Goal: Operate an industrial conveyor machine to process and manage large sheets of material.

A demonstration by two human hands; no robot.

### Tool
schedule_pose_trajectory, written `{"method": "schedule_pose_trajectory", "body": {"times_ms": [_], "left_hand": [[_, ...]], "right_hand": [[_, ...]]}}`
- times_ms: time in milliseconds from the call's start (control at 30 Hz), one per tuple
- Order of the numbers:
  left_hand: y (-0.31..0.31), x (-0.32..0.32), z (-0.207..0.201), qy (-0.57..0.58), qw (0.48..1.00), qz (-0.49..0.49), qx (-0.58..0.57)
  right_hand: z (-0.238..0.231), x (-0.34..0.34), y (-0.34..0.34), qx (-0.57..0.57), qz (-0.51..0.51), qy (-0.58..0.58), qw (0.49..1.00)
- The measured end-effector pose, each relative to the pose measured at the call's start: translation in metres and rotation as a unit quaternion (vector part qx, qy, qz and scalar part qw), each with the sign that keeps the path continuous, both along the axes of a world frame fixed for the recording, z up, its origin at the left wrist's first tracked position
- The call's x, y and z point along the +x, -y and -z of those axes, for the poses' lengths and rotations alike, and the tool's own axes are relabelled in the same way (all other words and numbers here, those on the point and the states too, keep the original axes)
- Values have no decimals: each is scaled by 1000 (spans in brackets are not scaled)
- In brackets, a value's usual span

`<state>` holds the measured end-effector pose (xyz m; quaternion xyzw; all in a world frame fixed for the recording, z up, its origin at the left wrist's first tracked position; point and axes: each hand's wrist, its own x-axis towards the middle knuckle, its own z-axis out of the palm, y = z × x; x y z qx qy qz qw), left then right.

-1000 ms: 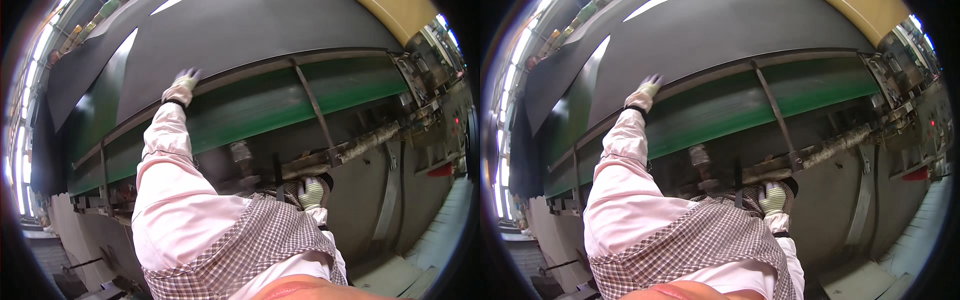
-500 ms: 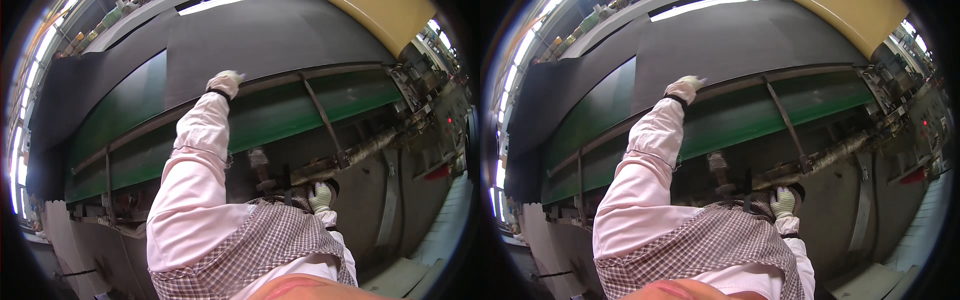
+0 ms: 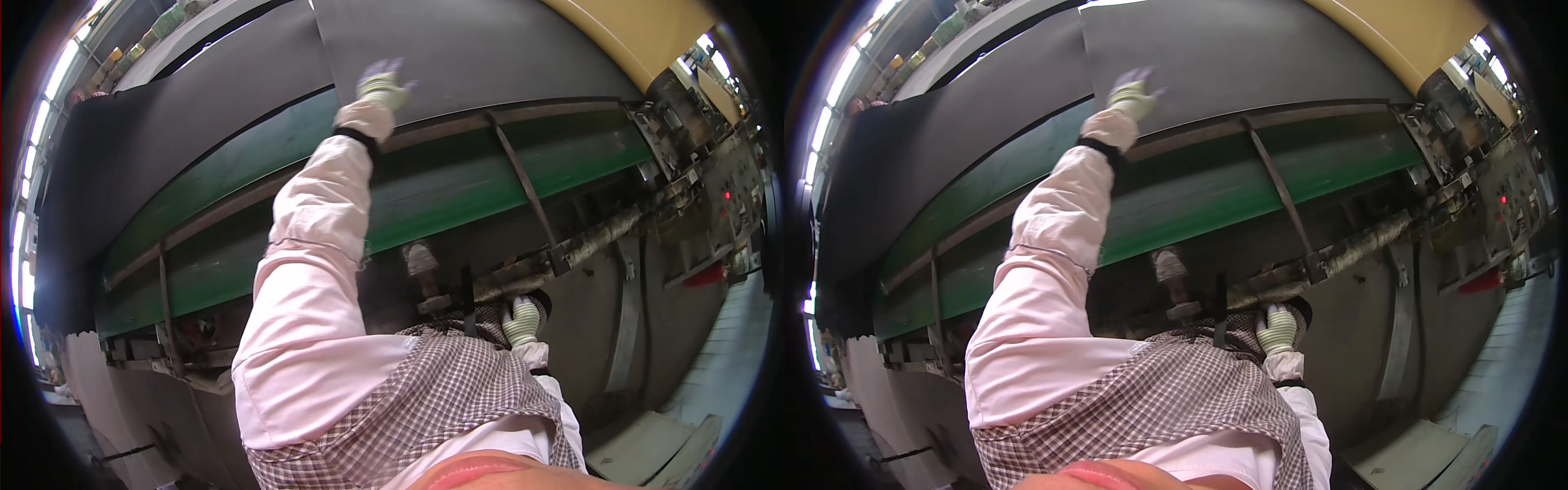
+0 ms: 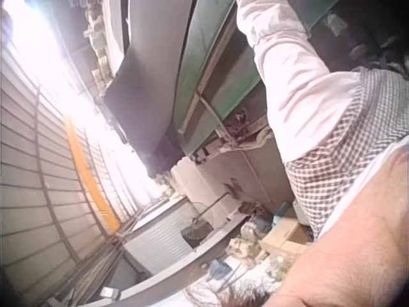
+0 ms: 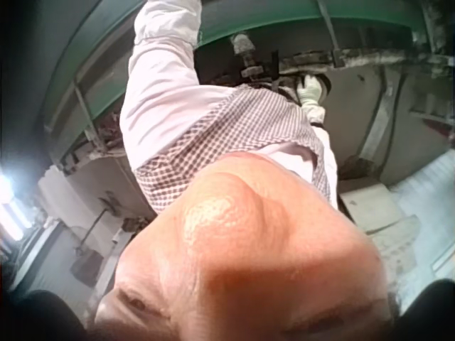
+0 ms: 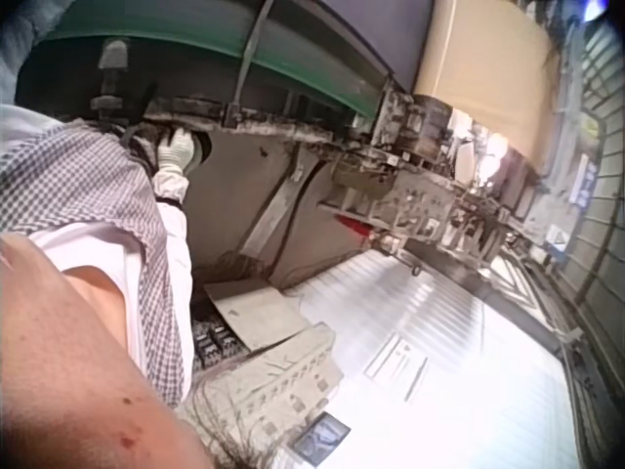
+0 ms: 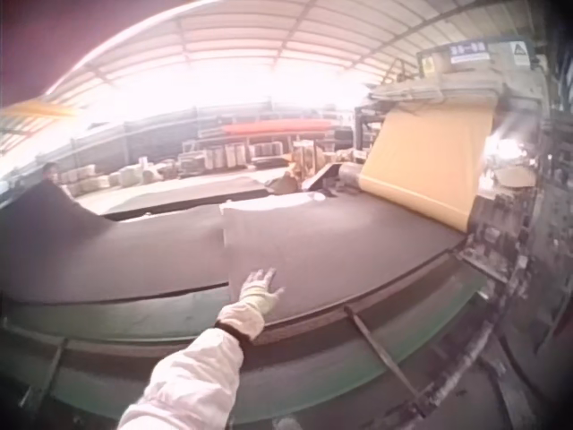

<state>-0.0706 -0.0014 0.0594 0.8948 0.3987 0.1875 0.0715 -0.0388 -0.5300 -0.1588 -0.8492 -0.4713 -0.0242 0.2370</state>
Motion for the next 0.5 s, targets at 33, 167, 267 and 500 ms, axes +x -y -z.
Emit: {"method": "schedule_pose_trajectory", "body": {"times_ms": [33, 167, 267, 500], "left_hand": [[-27, -22, 14, -14, 999, -37, -4], [-87, -125, 46, -66, 975, -198, -68], [-106, -169, 48, -116, 947, -278, -111], [-104, -174, 70, -180, 953, -195, -149]], "right_hand": [[-5, -1, -1, 7, -2, -9, 1000], [-10, -1, -4, -3, 3, -36, 999], [-10, -1, -6, 12, 7, -40, 999], [-18, -3, -5, -14, 19, -47, 999]]}}
